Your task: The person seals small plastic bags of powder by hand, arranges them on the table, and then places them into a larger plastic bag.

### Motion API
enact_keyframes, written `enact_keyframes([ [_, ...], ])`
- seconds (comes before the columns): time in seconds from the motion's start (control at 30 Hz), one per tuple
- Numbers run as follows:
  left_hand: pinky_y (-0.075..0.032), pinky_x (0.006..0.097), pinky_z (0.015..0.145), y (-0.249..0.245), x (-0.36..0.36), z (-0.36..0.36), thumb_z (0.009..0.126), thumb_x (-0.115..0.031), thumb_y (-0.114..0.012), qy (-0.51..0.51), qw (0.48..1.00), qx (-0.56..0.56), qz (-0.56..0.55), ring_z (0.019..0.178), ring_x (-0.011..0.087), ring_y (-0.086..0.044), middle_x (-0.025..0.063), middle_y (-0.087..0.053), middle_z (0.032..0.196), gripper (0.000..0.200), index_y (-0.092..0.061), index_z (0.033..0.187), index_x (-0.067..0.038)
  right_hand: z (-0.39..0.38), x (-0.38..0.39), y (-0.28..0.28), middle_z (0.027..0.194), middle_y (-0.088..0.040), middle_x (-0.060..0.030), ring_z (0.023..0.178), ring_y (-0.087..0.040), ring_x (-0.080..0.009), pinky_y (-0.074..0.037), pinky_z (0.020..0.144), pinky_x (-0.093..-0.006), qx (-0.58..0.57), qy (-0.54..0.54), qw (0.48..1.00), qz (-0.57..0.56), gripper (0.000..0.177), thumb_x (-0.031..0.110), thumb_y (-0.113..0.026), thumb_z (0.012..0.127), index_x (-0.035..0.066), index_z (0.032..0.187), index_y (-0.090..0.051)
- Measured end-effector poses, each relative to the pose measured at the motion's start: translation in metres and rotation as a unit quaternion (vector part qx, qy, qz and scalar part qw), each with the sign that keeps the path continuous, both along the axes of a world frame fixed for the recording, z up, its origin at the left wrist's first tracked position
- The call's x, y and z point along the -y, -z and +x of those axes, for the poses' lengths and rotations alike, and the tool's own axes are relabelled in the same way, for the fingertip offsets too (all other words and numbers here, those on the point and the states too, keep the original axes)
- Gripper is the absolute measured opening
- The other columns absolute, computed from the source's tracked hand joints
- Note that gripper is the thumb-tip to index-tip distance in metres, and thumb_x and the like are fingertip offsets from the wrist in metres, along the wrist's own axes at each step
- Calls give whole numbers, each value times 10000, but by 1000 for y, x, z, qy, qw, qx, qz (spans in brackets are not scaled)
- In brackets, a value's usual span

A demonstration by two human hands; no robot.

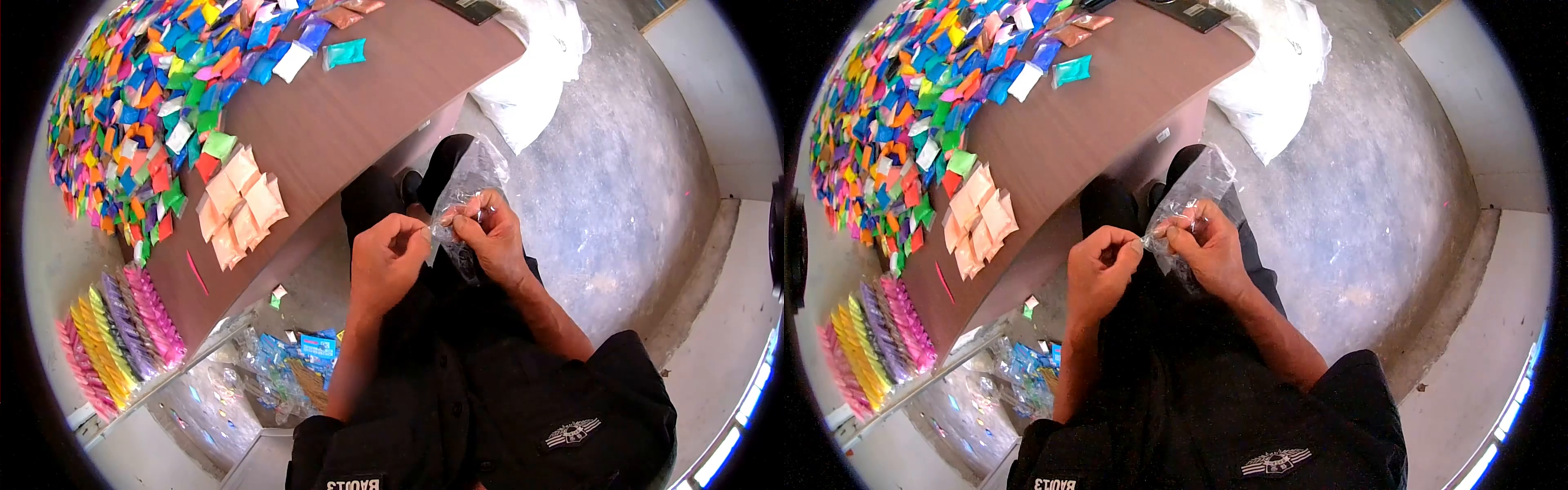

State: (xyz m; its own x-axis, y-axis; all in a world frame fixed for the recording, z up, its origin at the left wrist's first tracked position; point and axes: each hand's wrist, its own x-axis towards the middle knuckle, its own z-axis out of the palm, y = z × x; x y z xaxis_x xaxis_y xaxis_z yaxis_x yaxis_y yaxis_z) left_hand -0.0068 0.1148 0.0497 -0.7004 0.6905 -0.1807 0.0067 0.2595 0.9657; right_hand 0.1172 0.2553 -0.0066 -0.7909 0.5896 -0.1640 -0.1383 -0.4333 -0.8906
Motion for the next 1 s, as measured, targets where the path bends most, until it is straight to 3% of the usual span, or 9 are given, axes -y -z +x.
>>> enact_keyframes([
  [0.03,-432,201,579,1,2,-4,946,-84,-721,0,1000,1,0,655,34,-555,-4,-662,754,97,-711,925,10,0,-1,-1,1036,-747,-97,875,-657,-99,-561,770,-292,9,-9,1000,10,130,-12,-640,1000,48,1025,-528],
  [0.1,-428,211,536,5,3,-13,964,-113,-704,32,988,151,-3,614,43,-554,-7,-656,756,122,-704,903,-7,1,-6,7,1053,-743,-91,892,-663,-103,-565,787,-294,-1,-28,999,27,154,-8,-652,993,42,1082,-536],
  [0.33,-415,211,500,10,0,-16,969,-134,-706,24,979,201,5,581,45,-544,-4,-658,763,123,-706,909,-26,-1,6,-8,1095,-717,-56,985,-676,-112,-566,871,-285,-58,-30,997,-33,404,12,-740,943,11,1311,-574],
  [0.43,-408,206,496,10,0,-15,969,-129,-706,16,981,192,0,579,44,-543,-3,-658,764,118,-704,912,-26,1,5,1,1080,-711,-39,973,-673,-105,-565,866,-280,4,-62,997,55,369,5,-766,931,9,1269,-618],
  [0.53,-399,200,495,10,1,-16,973,-134,-702,31,988,153,5,576,42,-537,-1,-660,765,125,-702,912,-25,4,0,-1,1074,-714,-25,966,-671,-95,-563,866,-274,24,-108,993,46,311,5,-775,929,15,1218,-659],
  [0.63,-392,200,496,5,6,-26,975,-135,-698,37,984,172,-18,574,38,-528,3,-661,764,130,-703,910,-22,4,-5,-2,1077,-721,-21,975,-668,-81,-549,897,-256,43,-127,989,63,256,-28,-759,940,14,1177,-673],
  [0.7,-383,199,492,6,8,-33,991,-142,-692,-3,970,236,51,573,33,-518,6,-669,777,142,-705,912,-24,6,-5,5,1078,-726,-26,973,-671,-81,-554,888,-260,28,-107,993,42,250,-20,-755,943,18,1179,-681],
  [0.93,-450,199,589,5,-3,-15,1012,-139,-698,14,995,99,26,666,43,-576,12,-698,833,147,-719,1015,7,2,-7,3,1095,-736,-32,989,-686,-98,-562,908,-269,15,-69,997,-30,239,-15,-751,948,24,1175,-689],
  [1.0,-483,207,660,7,-4,-7,980,-94,-735,42,997,7,67,735,48,-610,16,-716,863,127,-725,1056,7,1,-5,4,1091,-736,-31,986,-686,-97,-562,905,-268,9,-68,997,-33,239,-13,-752,948,21,1177,-690],
])
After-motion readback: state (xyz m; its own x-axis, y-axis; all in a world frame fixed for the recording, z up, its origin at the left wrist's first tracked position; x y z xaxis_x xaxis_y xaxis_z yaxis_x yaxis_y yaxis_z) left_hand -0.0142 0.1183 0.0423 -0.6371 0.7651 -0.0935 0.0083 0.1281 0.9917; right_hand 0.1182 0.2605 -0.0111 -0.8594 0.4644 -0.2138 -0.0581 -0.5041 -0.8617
